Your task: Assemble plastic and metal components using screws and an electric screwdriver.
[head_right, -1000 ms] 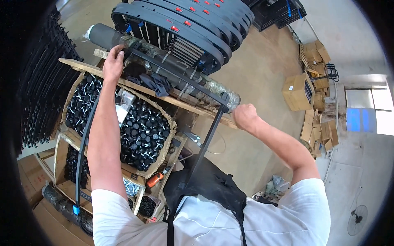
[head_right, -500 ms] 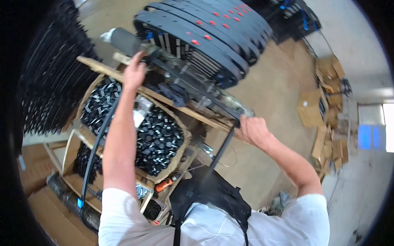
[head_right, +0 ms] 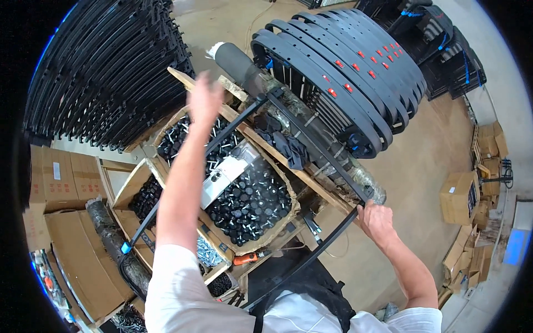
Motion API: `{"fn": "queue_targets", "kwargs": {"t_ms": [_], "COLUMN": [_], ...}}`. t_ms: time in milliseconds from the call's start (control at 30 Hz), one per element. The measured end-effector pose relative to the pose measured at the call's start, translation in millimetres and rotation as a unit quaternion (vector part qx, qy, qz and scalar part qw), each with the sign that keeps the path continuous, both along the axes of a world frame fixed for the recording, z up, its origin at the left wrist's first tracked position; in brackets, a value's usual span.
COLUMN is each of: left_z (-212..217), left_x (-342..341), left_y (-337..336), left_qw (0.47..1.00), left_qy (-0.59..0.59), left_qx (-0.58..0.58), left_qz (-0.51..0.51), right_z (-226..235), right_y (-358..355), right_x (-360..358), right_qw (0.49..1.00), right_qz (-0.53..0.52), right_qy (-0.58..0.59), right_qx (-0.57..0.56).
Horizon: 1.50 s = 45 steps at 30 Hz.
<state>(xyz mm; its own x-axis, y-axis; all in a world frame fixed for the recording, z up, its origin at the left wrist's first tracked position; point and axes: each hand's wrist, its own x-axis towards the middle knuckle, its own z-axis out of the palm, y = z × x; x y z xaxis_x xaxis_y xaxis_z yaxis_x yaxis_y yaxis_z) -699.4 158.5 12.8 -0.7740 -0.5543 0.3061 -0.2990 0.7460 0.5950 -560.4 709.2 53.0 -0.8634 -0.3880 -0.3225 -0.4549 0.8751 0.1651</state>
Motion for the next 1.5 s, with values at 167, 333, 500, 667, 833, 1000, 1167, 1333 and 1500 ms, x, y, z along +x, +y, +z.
{"fn": "queue_targets", "kwargs": {"t_ms": [167,333,500,667,833,1000,1167,1333,1500], "left_z": [-19,-6,-26,-43,-22,-53,-115,-89,-8], "left_x": [-21,13,-30,-40,-20,95,170,173,241], "left_y": [63,-8,79,80,50,-110,-157,-136,-113], "left_qw": [0.980,0.991,0.961,0.950,0.944,0.955,0.922,0.955,0.985], "left_qy": [0.035,-0.088,-0.189,-0.105,-0.091,-0.213,-0.333,-0.250,0.063], "left_qx": [-0.122,-0.104,-0.042,-0.177,-0.116,-0.160,-0.154,-0.114,0.158], "left_qz": [-0.151,0.018,-0.198,-0.233,-0.295,-0.132,-0.118,-0.111,0.003], "right_z": [1,-2,4,5,4,48,62,-18,-105], "right_y": [0,6,2,-4,-5,-40,-143,-275,-377], "right_x": [-1,-2,-4,-2,0,-4,-5,-31,-45], "right_qw": [1.000,1.000,1.000,1.000,1.000,0.994,0.979,0.931,0.887], "right_qz": [-0.002,-0.001,-0.007,0.007,-0.008,-0.088,0.024,0.217,0.313], "right_qy": [-0.006,-0.010,-0.026,-0.003,0.024,-0.061,-0.140,-0.152,-0.081], "right_qx": [0.029,-0.013,-0.007,-0.016,-0.012,-0.012,-0.144,-0.249,-0.329]}}
